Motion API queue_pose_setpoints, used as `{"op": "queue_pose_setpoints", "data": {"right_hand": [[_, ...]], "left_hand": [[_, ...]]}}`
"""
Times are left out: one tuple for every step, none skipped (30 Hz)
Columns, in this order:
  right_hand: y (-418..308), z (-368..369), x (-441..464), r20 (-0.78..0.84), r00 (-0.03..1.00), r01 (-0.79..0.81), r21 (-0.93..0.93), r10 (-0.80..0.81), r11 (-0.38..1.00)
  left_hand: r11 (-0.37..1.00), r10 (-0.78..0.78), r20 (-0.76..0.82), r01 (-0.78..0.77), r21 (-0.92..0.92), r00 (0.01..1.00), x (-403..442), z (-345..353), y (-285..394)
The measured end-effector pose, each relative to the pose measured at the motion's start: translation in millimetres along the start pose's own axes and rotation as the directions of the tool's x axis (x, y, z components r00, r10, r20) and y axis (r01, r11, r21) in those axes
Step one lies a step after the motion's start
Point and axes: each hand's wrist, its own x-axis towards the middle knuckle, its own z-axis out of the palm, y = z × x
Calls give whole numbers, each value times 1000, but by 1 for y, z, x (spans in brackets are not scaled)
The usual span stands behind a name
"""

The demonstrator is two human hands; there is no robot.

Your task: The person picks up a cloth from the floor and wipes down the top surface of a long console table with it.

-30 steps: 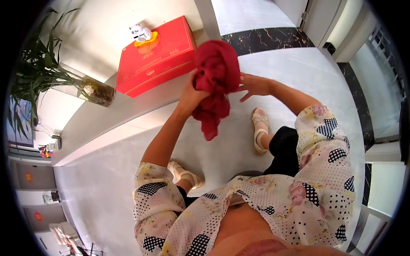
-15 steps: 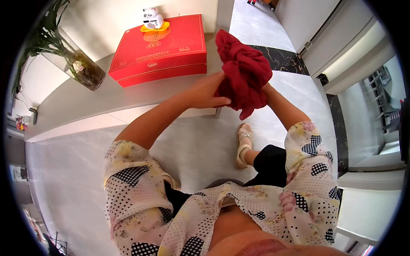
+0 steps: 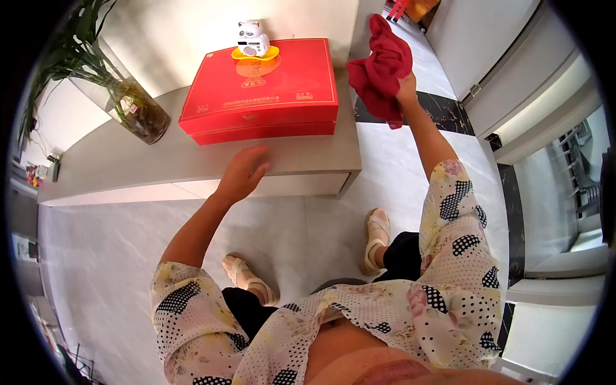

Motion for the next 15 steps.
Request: {"op": "queue_pose_setpoints", "data": {"right_hand": [[2, 2, 9, -12, 1000, 9, -93, -10, 996], [3, 5, 16, -24, 999, 17, -185, -22, 983], [5, 7, 10, -11, 999, 28, -251, -32, 968], [35, 9, 7, 65, 992, 125, -441, -107, 889], [78, 17, 0, 152, 975, 223, -604, -164, 765], [110, 35, -13, 88, 993, 115, -529, -81, 841], [125, 48, -25, 33, 999, 5, -441, 10, 897], [118, 51, -29, 69, 995, 92, -274, -76, 957], [109, 45, -34, 79, 983, 176, -101, -169, 979], [102, 38, -39, 88, 962, 254, 75, -260, 964], [101, 38, -45, 95, 954, 269, 153, -285, 951], [99, 36, -50, 114, 950, 270, 175, -291, 947], [101, 34, -58, 132, 958, 235, 155, -256, 960], [106, 33, -67, 152, 968, 183, 106, -198, 977], [111, 32, -78, 168, 979, 110, 36, -114, 993]], "left_hand": [[1000, -2, -9, 2, 0, 1000, -1, -2, 4], [1000, 19, 28, -19, -2, 999, -1, -5, 7], [999, 39, 63, -39, -3, 997, 0, -10, 11], [998, 59, 102, -59, -5, 993, 0, -13, 14], [969, 233, 27, -234, 77, 972, -2, -12, 15], [962, 251, 11, -251, 106, 968, -5, -12, 16], [954, 270, -3, -267, 134, 963, -8, -11, 16], [946, 286, -15, -279, 165, 958, -12, -9, 17], [926, 289, -9, -277, 255, 957, -17, -8, 22], [898, 307, -7, -287, 334, 952, -21, -9, 37], [865, 314, -1, -285, 413, 949, -24, -10, 46], [826, 319, 7, -282, 488, 948, -27, -12, 54], [774, 382, -20, -308, 554, 924, -32, -7, 55], [745, 407, -19, -320, 586, 913, -37, -6, 56], [713, 432, -17, -330, 618, 902, -42, -7, 57]]}}
